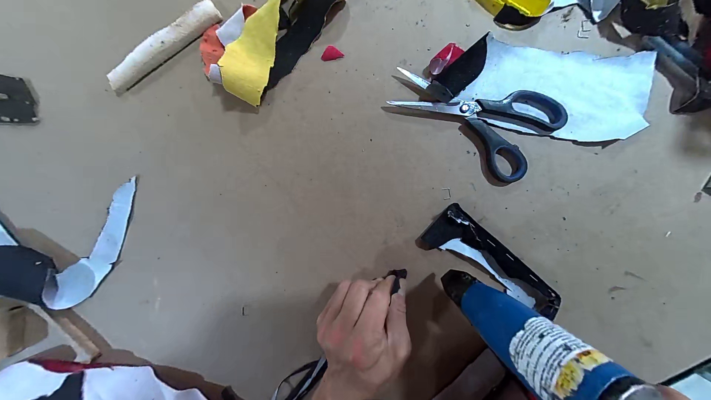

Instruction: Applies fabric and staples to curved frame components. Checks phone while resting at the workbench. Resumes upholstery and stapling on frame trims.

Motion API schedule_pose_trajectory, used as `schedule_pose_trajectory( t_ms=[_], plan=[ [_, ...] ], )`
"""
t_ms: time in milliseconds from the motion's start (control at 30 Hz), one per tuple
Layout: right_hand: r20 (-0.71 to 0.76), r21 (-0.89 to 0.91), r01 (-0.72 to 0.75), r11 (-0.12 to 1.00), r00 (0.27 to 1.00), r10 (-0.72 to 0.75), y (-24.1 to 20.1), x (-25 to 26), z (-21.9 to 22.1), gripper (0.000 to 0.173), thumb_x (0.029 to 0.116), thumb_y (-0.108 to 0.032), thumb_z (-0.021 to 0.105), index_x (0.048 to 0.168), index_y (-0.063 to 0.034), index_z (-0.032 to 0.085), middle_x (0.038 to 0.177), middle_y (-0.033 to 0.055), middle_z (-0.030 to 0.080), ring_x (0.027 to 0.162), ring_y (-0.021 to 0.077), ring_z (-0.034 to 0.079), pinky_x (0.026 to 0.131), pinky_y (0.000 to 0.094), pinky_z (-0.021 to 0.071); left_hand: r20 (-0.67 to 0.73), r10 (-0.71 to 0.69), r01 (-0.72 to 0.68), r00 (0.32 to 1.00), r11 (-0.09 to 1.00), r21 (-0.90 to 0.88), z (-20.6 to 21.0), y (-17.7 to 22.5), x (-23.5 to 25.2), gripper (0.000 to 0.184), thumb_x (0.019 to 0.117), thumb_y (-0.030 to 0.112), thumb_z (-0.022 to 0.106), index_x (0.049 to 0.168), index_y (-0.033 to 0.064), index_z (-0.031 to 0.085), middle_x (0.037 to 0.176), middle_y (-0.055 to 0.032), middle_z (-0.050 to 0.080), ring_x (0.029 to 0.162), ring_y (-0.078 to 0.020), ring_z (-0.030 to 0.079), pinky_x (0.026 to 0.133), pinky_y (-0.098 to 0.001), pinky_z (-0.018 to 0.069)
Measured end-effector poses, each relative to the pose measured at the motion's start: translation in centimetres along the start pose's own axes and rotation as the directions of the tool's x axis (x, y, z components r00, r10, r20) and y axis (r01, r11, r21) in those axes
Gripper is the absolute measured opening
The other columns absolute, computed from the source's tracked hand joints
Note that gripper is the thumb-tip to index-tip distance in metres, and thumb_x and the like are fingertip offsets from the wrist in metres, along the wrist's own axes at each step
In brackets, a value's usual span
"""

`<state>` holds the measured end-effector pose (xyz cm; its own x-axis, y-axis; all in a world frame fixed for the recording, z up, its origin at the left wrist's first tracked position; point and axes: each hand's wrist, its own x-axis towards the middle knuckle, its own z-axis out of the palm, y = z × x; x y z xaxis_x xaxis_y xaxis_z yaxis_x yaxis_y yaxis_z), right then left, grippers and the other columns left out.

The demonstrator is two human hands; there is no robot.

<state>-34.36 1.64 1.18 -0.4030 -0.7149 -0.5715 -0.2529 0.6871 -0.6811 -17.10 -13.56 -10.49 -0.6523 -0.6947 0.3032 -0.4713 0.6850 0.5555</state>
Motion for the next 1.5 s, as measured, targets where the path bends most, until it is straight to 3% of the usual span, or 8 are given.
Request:
schedule_pose_trajectory(
  t_ms=[267, 867, 1000, 1100, 1267, 1367, 1433, 1500],
  plan=[
    [0.058, -0.065, 0.045, 0.997, 0.997, -0.041, -1.4, -0.6, 1.2, 0.042, 0.0887, -0.028, 0.070, 0.118, 0.0031, 0.070, 0.097, 0.0177, 0.076, 0.085, 0.0289, 0.075, 0.075, 0.0494, 0.0601, 0.027, -0.068, 0.068, 0.997, 0.998, -0.010, -0.1, 0.0, 0.4, 0.035, 0.0986, 0.030, 0.057, 0.071, 0.0097, 0.068, 0.066, -0.0002, 0.054, 0.065, -0.0107, 0.054, 0.056, -0.0219, 0.0429],
    [0.115, -0.173, 0.069, 0.983, 0.992, -0.049, -3.2, 0.9, 2.2, 0.041, 0.0841, -0.027, 0.070, 0.110, 0.0044, 0.070, 0.090, 0.0156, 0.075, 0.083, 0.0229, 0.075, 0.075, 0.0418, 0.0604, 0.140, -0.150, 0.171, 0.979, 0.973, -0.156, -1.0, -0.8, 0.5, 0.032, 0.0947, 0.023, 0.055, 0.067, 0.0122, 0.064, 0.065, -0.0003, 0.052, 0.063, -0.0122, 0.053, 0.052, -0.0239, 0.0400],
    [0.163, -0.153, 0.052, 0.987, 0.986, -0.027, -3.5, 0.1, 1.5, 0.044, 0.0904, -0.030, 0.072, 0.117, 0.0039, 0.066, 0.098, 0.0184, 0.074, 0.090, 0.0227, 0.073, 0.080, 0.0418, 0.0595, 0.166, -0.170, 0.199, 0.971, 0.963, -0.179, -1.2, -0.9, 0.6, 0.030, 0.0938, 0.022, 0.055, 0.067, 0.0125, 0.064, 0.065, -0.0007, 0.053, 0.063, -0.0127, 0.053, 0.052, -0.0245, 0.0405],
    [0.146, -0.234, 0.059, 0.970, 0.989, -0.024, -4.4, 1.5, 2.5, 0.043, 0.0815, -0.027, 0.069, 0.108, 0.0062, 0.070, 0.088, 0.0166, 0.075, 0.080, 0.0260, 0.075, 0.072, 0.0433, 0.0598, 0.183, -0.175, 0.208, 0.967, 0.962, -0.175, -1.4, -0.9, 0.6, 0.029, 0.0934, 0.021, 0.054, 0.068, 0.0122, 0.065, 0.066, -0.0014, 0.054, 0.062, -0.0137, 0.054, 0.052, -0.0255, 0.0406],
    [0.130, -0.330, 0.004, 0.944, 0.991, 0.041, -5.8, -0.1, 1.2, 0.042, 0.0880, -0.033, 0.071, 0.108, 0.0043, 0.070, 0.086, 0.0192, 0.074, 0.079, 0.0268, 0.074, 0.069, 0.0457, 0.0584, 0.183, -0.184, 0.217, 0.966, 0.959, -0.182, -1.5, -1.0, 0.3, 0.030, 0.0928, 0.024, 0.054, 0.068, 0.0129, 0.066, 0.065, 0.0003, 0.054, 0.061, -0.0115, 0.053, 0.052, -0.0254, 0.0419],
    [-0.054, -0.132, -0.008, 0.991, 0.999, 0.001, -2.6, -3.2, -0.5, 0.047, 0.0920, -0.039, 0.072, 0.112, 0.0029, 0.066, 0.095, 0.0124, 0.073, 0.087, 0.0126, 0.072, 0.081, 0.0337, 0.0604, 0.148, -0.205, 0.233, 0.967, 0.951, -0.202, -1.5, -1.0, 0.2, 0.027, 0.0869, 0.029, 0.055, 0.080, 0.0113, 0.074, 0.072, 0.0004, 0.062, 0.061, -0.0078, 0.055, 0.052, -0.0237, 0.0445],
    [-0.100, 0.067, -0.028, 0.997, 0.994, 0.035, -1.1, -5.2, -2.4, 0.043, 0.0932, -0.033, 0.074, 0.123, -0.0043, 0.064, 0.099, 0.0086, 0.073, 0.086, 0.0147, 0.071, 0.081, 0.0396, 0.0611, 0.137, -0.156, 0.181, 0.978, 0.964, -0.194, -1.7, -0.9, -0.1, 0.040, 0.0852, 0.037, 0.057, 0.105, 0.0069, 0.074, 0.089, -0.0062, 0.070, 0.070, -0.0115, 0.062, 0.055, -0.0272, 0.0503],
    [-0.150, 0.092, -0.036, 0.995, 0.987, 0.049, -0.1, -6.5, -3.7, 0.045, 0.0939, -0.031, 0.074, 0.126, -0.0011, 0.061, 0.102, 0.0115, 0.072, 0.085, 0.0177, 0.071, 0.081, 0.0423, 0.0606, 0.135, -0.066, 0.083, 0.989, 0.989, -0.123, -1.5, -0.6, -0.5, 0.058, 0.0851, 0.045, 0.063, 0.130, 0.0075, 0.066, 0.111, -0.0127, 0.070, 0.089, -0.0191, 0.068, 0.066, -0.0336, 0.0571]
  ],
)
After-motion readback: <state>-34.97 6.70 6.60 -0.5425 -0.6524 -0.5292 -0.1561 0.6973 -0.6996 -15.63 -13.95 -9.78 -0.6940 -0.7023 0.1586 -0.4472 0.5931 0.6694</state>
